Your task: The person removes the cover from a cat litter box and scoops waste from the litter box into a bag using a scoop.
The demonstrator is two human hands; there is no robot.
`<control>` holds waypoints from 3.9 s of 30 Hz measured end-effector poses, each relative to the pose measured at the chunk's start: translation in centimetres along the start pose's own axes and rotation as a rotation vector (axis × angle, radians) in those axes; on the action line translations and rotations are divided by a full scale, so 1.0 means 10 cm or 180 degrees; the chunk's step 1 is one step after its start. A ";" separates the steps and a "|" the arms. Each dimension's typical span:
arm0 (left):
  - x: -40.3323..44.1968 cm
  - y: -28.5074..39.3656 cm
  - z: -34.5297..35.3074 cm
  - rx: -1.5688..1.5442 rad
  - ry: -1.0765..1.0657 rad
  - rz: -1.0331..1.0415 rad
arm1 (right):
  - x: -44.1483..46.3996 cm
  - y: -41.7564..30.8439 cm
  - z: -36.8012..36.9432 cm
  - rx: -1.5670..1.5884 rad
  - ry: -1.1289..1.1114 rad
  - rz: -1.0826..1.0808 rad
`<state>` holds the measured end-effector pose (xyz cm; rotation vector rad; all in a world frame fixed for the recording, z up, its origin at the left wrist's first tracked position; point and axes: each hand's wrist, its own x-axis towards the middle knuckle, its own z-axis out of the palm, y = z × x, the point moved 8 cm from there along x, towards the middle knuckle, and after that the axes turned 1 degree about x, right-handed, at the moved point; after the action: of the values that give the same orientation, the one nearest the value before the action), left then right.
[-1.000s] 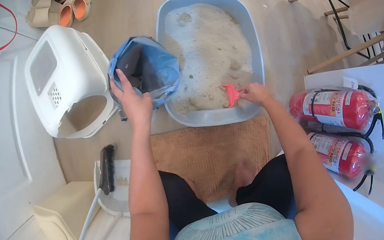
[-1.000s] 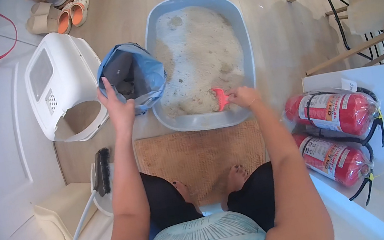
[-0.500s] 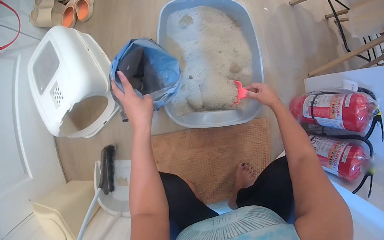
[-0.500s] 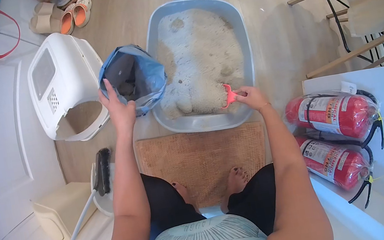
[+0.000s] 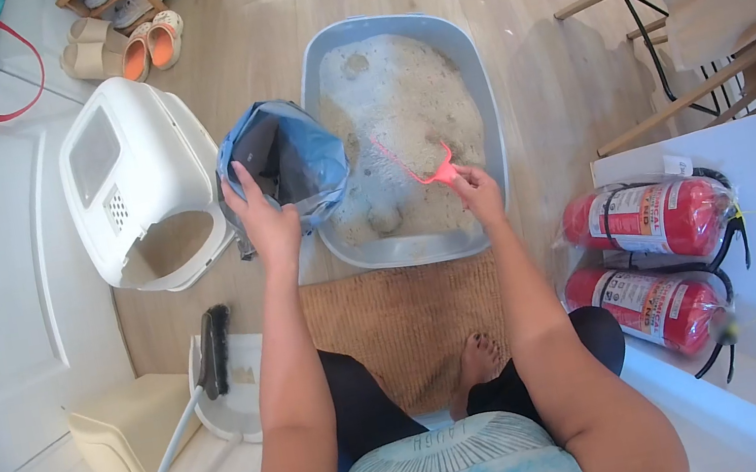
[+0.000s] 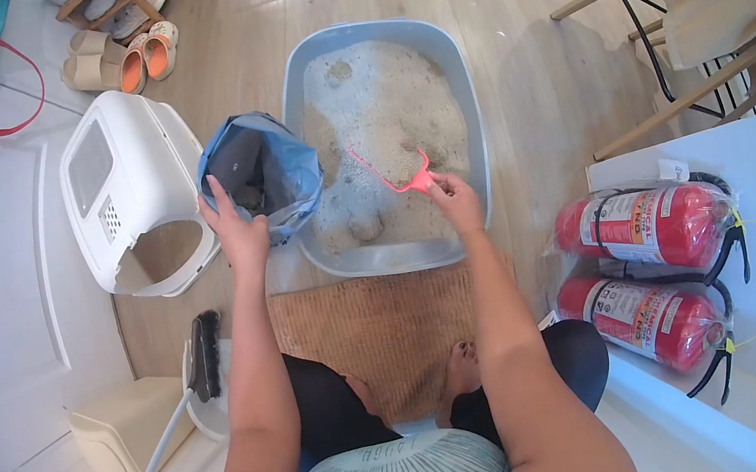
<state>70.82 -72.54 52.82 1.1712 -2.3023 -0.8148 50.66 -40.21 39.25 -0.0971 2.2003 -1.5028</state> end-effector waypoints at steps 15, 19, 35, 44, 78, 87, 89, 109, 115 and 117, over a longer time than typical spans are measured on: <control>-0.01 0.00 -0.02 -0.0035 -0.0025 -0.0106 | 0.08 -0.30 -0.15 -0.0350 0.0024 -0.0155; 0.01 0.02 -0.02 -0.0042 -0.0063 -0.0165 | 0.05 -0.38 -0.12 -0.0524 -0.0097 -0.0194; 0.00 0.04 0.00 -0.0109 -0.0048 -0.0018 | -0.14 -0.55 -0.03 -0.0413 0.0146 -0.0173; -0.01 0.02 0.02 -0.0202 -0.0173 -0.0171 | -0.15 -0.56 0.02 -0.0715 0.0057 -0.0247; 0.01 0.04 0.02 -0.0151 -0.0147 -0.0084 | -0.09 -0.69 -0.07 -0.0559 0.0363 -0.0234; 0.02 0.04 0.03 -0.0186 -0.0062 0.0012 | -0.05 -0.63 -0.22 -0.0760 0.0031 -0.0104; 0.02 0.05 0.03 -0.0212 -0.0094 -0.0011 | -0.03 -0.62 -0.25 -0.1091 -0.0181 -0.0170; 0.05 0.05 0.06 -0.0148 -0.0048 -0.0009 | -0.94 -2.62 1.05 -0.4342 -0.0388 -0.2675; 0.02 0.02 0.02 -0.0170 -0.0001 0.0010 | -0.72 -2.57 0.66 -0.3939 -0.0169 -0.2179; 0.02 0.02 0.00 -0.0139 0.0019 0.0070 | -0.61 -2.30 0.41 -0.4157 -0.0307 -0.1691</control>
<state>70.61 -72.57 52.94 1.1262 -2.2771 -0.8481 53.17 -50.94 60.72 -1.1752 2.7842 0.0265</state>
